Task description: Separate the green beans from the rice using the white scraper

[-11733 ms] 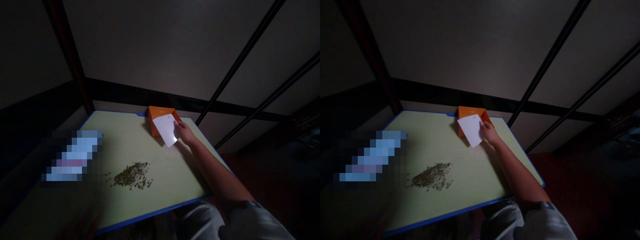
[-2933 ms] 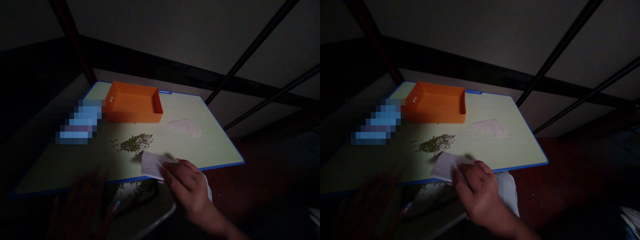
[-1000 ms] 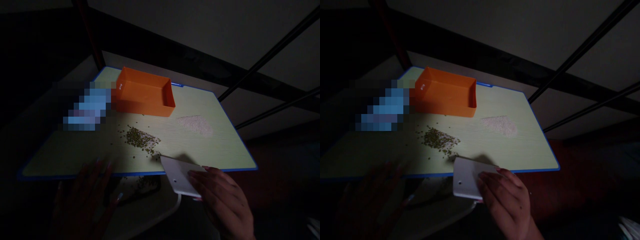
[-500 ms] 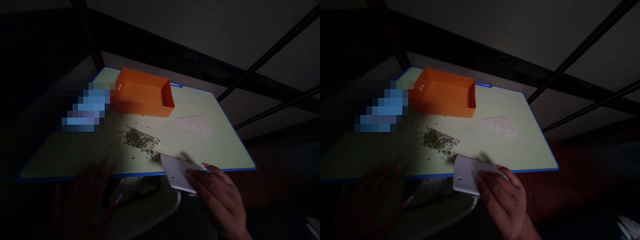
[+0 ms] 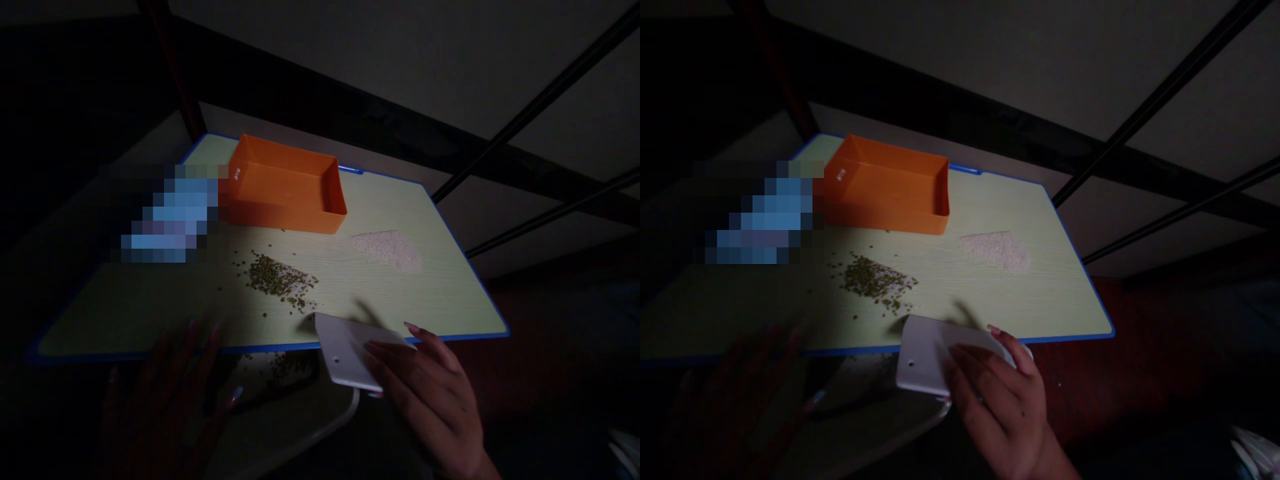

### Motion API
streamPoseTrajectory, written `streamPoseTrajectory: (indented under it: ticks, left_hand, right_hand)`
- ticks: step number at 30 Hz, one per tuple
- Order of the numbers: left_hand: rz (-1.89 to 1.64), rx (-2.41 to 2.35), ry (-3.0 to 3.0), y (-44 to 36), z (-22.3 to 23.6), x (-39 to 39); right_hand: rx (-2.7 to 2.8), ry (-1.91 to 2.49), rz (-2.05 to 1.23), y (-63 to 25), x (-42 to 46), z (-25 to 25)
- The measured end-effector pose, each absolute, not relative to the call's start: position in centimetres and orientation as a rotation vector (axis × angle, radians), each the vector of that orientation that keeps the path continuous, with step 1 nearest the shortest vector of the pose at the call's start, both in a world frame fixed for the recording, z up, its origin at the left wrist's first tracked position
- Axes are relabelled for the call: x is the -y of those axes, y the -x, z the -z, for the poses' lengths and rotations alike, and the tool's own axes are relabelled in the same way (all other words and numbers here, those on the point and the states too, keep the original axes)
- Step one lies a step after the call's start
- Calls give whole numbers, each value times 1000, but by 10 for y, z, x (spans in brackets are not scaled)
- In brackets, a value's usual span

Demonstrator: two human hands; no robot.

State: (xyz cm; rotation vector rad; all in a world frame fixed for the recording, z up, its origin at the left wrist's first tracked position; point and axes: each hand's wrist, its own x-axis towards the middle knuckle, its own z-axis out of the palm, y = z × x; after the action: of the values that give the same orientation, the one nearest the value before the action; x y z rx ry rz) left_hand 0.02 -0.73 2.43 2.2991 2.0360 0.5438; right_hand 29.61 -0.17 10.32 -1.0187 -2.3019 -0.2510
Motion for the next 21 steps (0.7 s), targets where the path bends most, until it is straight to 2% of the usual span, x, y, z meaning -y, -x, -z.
streamPoseTrajectory:
  ticks: [21]
  left_hand:
    - [-563, -2013, -2287, -1, -28, 11]
  right_hand:
    - [2293, 966, 156, -279, 4, -103]
